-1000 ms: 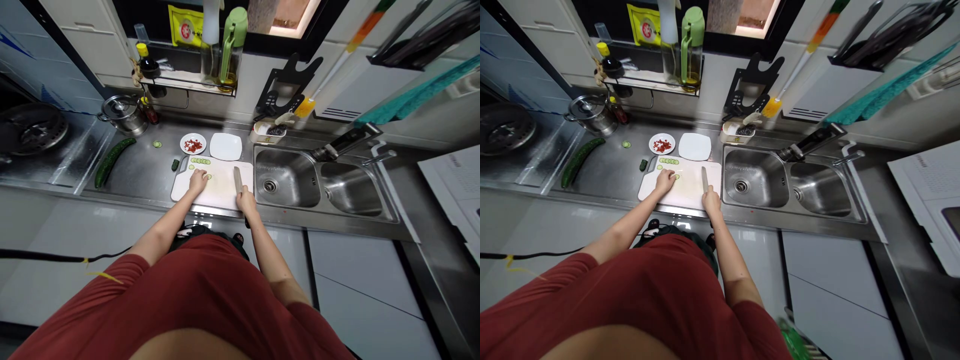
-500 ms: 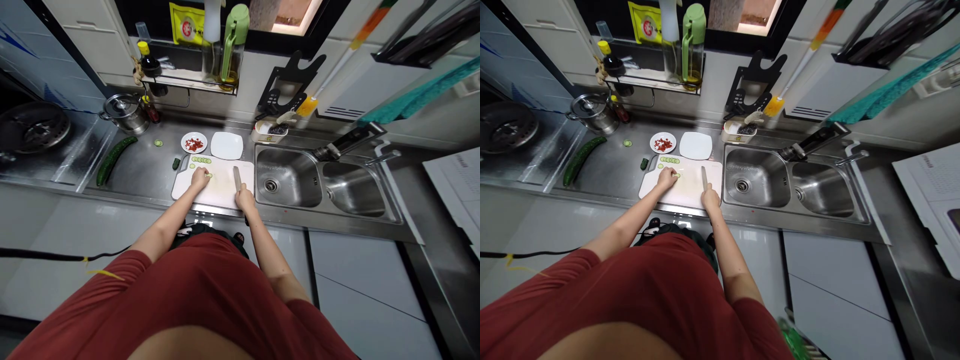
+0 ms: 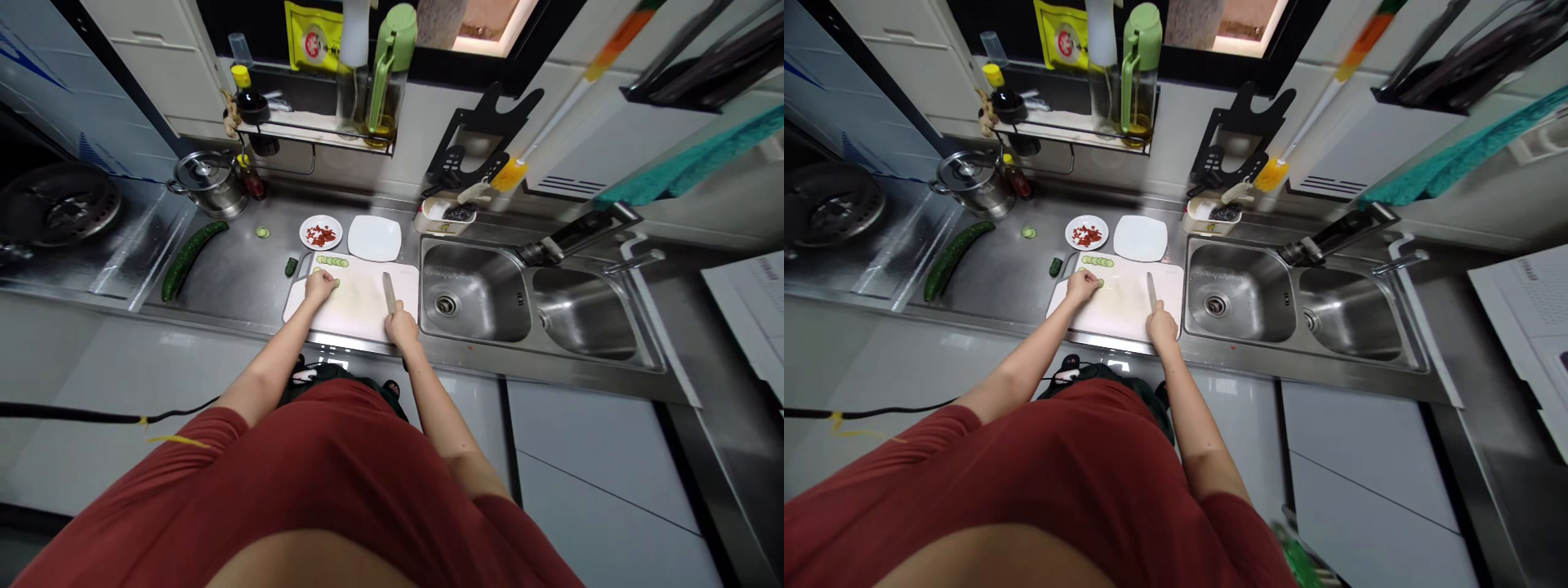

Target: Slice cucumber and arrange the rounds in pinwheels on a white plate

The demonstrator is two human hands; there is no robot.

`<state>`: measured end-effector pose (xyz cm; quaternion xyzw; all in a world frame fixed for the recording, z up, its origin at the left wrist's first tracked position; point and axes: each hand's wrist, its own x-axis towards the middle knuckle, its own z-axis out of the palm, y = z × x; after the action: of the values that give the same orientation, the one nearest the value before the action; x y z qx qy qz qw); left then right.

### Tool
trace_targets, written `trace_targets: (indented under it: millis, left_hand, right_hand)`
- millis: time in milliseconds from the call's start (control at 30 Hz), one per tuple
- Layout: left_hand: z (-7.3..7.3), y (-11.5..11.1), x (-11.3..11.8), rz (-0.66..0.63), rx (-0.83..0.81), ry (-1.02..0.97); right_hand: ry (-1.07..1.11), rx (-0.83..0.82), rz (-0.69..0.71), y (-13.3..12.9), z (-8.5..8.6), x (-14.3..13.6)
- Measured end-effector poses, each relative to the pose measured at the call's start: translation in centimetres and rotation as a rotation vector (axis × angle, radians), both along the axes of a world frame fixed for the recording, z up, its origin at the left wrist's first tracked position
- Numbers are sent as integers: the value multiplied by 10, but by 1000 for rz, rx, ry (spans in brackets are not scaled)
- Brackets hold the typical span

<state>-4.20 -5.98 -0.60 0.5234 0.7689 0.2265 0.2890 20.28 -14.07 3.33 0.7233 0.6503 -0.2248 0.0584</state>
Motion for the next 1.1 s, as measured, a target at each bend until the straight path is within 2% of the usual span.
trace_targets:
  millis: [200, 433, 867, 1100]
  left_hand:
    - [-5, 9, -24, 116, 63, 4]
    - [-6, 12, -39, 175, 61, 32]
    - [-8, 12, -44, 163, 93, 143]
    - [-3, 9, -41, 126, 77, 166]
  right_hand:
    - [0, 10, 11, 1, 0, 0]
    - [2, 13, 14, 1, -1, 1]
    - [-14, 12, 23, 0, 1, 1]
    - [-30, -4, 14, 0, 2, 0]
